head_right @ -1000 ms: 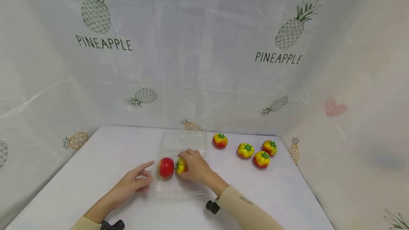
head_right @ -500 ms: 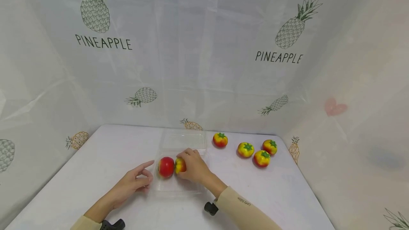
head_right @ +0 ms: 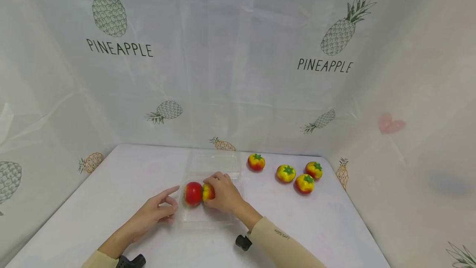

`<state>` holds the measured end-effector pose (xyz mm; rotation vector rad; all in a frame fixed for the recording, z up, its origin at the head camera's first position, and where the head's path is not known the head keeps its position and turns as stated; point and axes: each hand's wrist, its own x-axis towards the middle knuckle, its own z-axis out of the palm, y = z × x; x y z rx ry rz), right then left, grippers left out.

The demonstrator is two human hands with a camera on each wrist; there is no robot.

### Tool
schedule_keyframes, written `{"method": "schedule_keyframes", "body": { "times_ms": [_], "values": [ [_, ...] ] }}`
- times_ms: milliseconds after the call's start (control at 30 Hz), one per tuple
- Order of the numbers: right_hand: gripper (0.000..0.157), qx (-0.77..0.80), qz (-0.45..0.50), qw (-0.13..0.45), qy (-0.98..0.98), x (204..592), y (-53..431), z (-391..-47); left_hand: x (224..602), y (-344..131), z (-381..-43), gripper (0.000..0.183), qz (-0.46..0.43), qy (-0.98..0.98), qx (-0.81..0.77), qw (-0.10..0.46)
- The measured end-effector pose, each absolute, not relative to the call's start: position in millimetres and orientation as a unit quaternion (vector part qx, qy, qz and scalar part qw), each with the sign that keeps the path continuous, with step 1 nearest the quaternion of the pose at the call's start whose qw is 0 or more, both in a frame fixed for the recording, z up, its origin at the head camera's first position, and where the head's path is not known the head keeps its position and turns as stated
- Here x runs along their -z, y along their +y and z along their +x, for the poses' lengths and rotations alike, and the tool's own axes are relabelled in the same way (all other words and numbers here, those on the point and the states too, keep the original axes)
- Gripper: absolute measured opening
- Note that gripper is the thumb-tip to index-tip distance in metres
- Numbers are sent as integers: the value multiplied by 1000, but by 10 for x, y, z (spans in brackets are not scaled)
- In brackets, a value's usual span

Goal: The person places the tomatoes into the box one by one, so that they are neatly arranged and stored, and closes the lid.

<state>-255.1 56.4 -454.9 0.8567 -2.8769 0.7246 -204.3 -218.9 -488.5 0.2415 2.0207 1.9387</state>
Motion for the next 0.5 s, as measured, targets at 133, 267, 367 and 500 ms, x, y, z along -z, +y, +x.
{"method": "schedule_keyframes", "body": {
  "times_ms": [133,267,367,500],
  "values": [
    [57,-239,277,29,-930,4557,560,-2552,4880,-2192,-2046,76,83,710,-679,165],
    [57,-254,278,29,-926,4571,557,-2555,4878,-2194,-2049,76,78,711,-679,165],
    [57,-263,277,24,-924,4568,551,-2553,4879,-2195,-2049,76,76,712,-679,165],
    [57,-260,274,18,-926,4555,539,-2547,4873,-2195,-2048,75,75,713,-677,164]
  ]
}}
